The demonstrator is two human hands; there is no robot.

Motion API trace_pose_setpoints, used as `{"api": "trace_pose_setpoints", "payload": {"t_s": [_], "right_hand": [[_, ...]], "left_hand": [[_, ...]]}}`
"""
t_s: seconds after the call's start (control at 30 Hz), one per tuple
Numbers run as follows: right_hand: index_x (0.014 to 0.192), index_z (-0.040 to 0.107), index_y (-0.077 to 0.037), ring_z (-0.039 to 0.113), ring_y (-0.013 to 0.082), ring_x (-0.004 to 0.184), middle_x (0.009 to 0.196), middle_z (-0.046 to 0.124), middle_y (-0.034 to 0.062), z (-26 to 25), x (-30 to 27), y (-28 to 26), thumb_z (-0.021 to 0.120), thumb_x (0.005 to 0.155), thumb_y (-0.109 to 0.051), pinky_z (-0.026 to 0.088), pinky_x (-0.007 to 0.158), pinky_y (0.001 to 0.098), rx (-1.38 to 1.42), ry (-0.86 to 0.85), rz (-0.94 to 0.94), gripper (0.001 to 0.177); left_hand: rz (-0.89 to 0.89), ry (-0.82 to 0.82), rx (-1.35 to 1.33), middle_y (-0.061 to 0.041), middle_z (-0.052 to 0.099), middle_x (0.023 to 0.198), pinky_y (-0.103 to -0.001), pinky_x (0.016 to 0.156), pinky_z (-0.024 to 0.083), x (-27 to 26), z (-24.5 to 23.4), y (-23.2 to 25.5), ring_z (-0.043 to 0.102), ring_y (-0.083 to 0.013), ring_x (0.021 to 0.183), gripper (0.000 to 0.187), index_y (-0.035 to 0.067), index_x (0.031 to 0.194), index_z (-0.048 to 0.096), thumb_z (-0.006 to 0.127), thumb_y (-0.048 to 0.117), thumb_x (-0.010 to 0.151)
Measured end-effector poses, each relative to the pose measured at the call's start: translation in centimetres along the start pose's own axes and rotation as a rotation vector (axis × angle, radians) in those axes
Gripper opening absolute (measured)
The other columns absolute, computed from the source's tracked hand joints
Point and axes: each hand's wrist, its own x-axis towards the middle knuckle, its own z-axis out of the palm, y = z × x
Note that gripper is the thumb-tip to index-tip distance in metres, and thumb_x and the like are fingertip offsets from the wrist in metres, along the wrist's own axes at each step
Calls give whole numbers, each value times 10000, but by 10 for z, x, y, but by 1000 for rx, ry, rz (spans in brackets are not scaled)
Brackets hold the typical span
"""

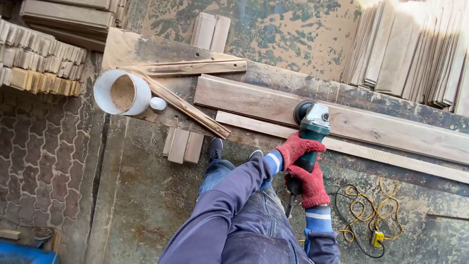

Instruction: Sanding a wooden board using a hand-held angle grinder equipped with a sanding disc.

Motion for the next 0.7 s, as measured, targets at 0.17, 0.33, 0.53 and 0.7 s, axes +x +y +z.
{"api": "trace_pose_setpoints", "payload": {"t_s": [0.17, 0.33, 0.53, 0.7], "right_hand": [[985, 700, -34, 704, 270, 703, 796, 699, 168, 26, -4, 2, 965, 569, -72, 597, 635, 441, -31, -52, -8, 495], [959, 688, -23, 695, 278, 665, 762, 686, 169, 60, -16, -4, 968, 555, -76, 588, 605, 429, -75, -102, -6, 494], [953, 676, 4, 688, 316, 615, 729, 660, 198, 111, -38, -20, 959, 542, -60, 584, 561, 458, -136, -145, 1, 503], [939, 685, 18, 696, 351, 587, 710, 661, 226, 139, -31, -12, 966, 536, -56, 583, 526, 481, -217, -230, 7, 497]], "left_hand": [[19, 30, -41, -208, 698, 770, -495, 613, 646, -9, -29, 16, 736, -396, 662, 670, -37, 1155, 604, 923, 25, 570], [35, 54, -102, -213, 692, 761, -494, 609, 645, -22, -60, 35, 738, -390, 656, 693, -39, 1169, 596, 927, 17, 563], [75, 76, -232, -208, 680, 749, -487, 572, 641, -41, -105, 55, 730, -370, 608, 667, -43, 1143, 584, 909, -34, 561], [79, 114, -304, -219, 686, 747, -506, 591, 641, -62, -139, 82, 734, -393, 623, 641, -56, 1157, 561, 895, -44, 610]]}}
